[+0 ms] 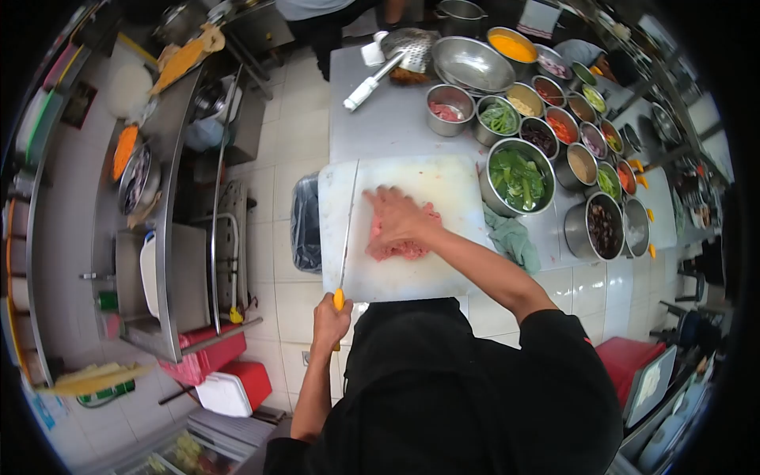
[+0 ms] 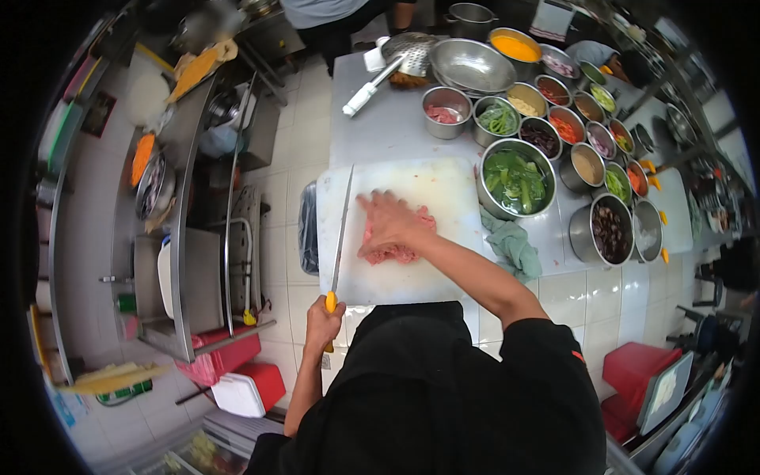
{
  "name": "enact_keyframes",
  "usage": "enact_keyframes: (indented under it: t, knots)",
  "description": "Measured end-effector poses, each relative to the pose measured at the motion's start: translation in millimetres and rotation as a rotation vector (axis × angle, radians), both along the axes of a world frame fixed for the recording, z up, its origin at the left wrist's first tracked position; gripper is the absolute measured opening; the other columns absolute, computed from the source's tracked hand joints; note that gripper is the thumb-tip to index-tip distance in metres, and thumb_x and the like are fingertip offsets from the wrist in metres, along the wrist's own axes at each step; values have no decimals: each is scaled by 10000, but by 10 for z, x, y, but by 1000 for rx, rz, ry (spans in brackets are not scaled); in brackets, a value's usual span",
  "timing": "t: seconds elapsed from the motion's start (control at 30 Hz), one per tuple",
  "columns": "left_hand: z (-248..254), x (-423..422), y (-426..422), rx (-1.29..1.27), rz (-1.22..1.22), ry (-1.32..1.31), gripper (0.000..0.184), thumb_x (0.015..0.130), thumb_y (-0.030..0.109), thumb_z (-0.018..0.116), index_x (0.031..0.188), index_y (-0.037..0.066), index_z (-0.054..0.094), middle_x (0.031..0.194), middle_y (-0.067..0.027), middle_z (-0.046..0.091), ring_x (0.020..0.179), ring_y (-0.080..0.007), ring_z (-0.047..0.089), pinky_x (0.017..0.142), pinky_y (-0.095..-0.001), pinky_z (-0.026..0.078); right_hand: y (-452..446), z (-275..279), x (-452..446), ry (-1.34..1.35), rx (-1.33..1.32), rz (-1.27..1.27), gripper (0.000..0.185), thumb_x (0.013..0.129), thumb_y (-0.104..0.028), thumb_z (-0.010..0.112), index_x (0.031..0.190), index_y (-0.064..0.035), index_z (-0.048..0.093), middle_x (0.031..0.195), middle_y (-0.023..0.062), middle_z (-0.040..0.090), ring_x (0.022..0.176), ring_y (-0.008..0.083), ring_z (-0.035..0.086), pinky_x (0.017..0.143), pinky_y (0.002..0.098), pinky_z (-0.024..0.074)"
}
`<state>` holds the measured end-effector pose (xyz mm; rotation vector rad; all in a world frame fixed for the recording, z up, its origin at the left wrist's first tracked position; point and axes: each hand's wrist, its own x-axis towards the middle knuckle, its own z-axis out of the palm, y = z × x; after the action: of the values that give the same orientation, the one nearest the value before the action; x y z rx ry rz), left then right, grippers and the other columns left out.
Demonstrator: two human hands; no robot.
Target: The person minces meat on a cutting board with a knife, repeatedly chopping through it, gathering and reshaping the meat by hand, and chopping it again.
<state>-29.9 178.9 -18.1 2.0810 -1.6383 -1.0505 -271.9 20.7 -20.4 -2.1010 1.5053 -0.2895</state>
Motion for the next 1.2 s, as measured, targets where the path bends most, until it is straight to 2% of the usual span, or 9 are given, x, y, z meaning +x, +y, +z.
enact_keyframes:
  t: [0.1, 0.2, 0.3, 0.33, 0.53, 0.63, 0.83, 1.03, 1.2]
  knots:
    - [-213, 91, 7, -9, -16, 50, 278, 862, 197, 700, 842, -52, 579, 681, -177, 613, 618, -275, 603, 601, -405, 474, 75, 121, 156, 364, 84, 165, 889, 546, -441, 854, 1324, -116, 571, 1356, 176, 462, 1270, 347, 454, 994, 489, 457]
    - [-283, 134, -12, 9, -15, 108, 250, 866, 183, 701, 848, -39, 588, 658, -125, 606, 566, -215, 580, 548, -378, 465, 118, -48, 157, 320, 12, 121, 585, 604, -351, 823, 1114, -103, 674, 1215, 142, 555, 1162, 317, 536, 911, 479, 496]
    - [-158, 162, -71, 84, -22, 134, 341, 851, 222, 711, 936, -94, 615, 852, -302, 668, 812, -442, 667, 732, -463, 511, 113, -166, 200, 287, -17, 105, 462, 637, -279, 792, 1051, -103, 687, 1149, 121, 590, 1117, 312, 563, 872, 474, 498]
    - [-203, 202, -79, 87, -9, 164, 333, 850, 220, 714, 915, -88, 608, 821, -283, 662, 777, -423, 660, 714, -453, 504, 107, -170, 204, 277, -28, 99, 422, 646, -253, 781, 1031, -104, 691, 1127, 116, 600, 1103, 311, 570, 859, 471, 498]
    - [-232, 440, -147, -2, -17, 201, 298, 857, 199, 709, 867, -74, 592, 761, -258, 640, 712, -401, 638, 678, -446, 490, 265, -197, 179, 188, -365, -273, 426, 722, -172, 694, 1133, -79, 630, 1249, 135, 549, 1166, 308, 512, 911, 452, 430]
    - [-355, 574, -187, 13, -19, 208, 290, 861, 195, 708, 860, -73, 594, 761, -258, 641, 705, -402, 637, 676, -449, 489, 507, -371, 363, 480, -527, -223, 554, 770, -269, 691, 1273, -82, 553, 1348, 164, 481, 1229, 356, 451, 997, 486, 376]
    - [-320, 655, -343, 39, -88, 196, 296, 868, 200, 708, 858, -73, 594, 759, -251, 641, 693, -385, 635, 678, -450, 489, 943, -496, 790, 392, -480, -271, 698, 906, -446, 539, 1466, -50, 405, 1512, 225, 345, 1392, 446, 295, 1124, 570, 245]
    - [-338, 679, -409, -112, -198, 156, 320, 869, 225, 713, 889, -76, 606, 766, -239, 645, 704, -365, 647, 684, -439, 495, 760, -166, 621, 96, -555, -390, 697, 896, -499, 550, 1478, -142, 412, 1519, 225, 327, 1387, 451, 297, 1112, 607, 264]
    - [-372, 657, -423, 49, -193, 117, 348, 870, 253, 716, 894, -78, 612, 800, -260, 659, 742, -380, 667, 705, -451, 506, 449, -244, 42, 152, -241, -686, 718, 818, -674, 590, 1331, -171, 597, 1379, 197, 530, 1323, 423, 418, 1085, 575, 328]
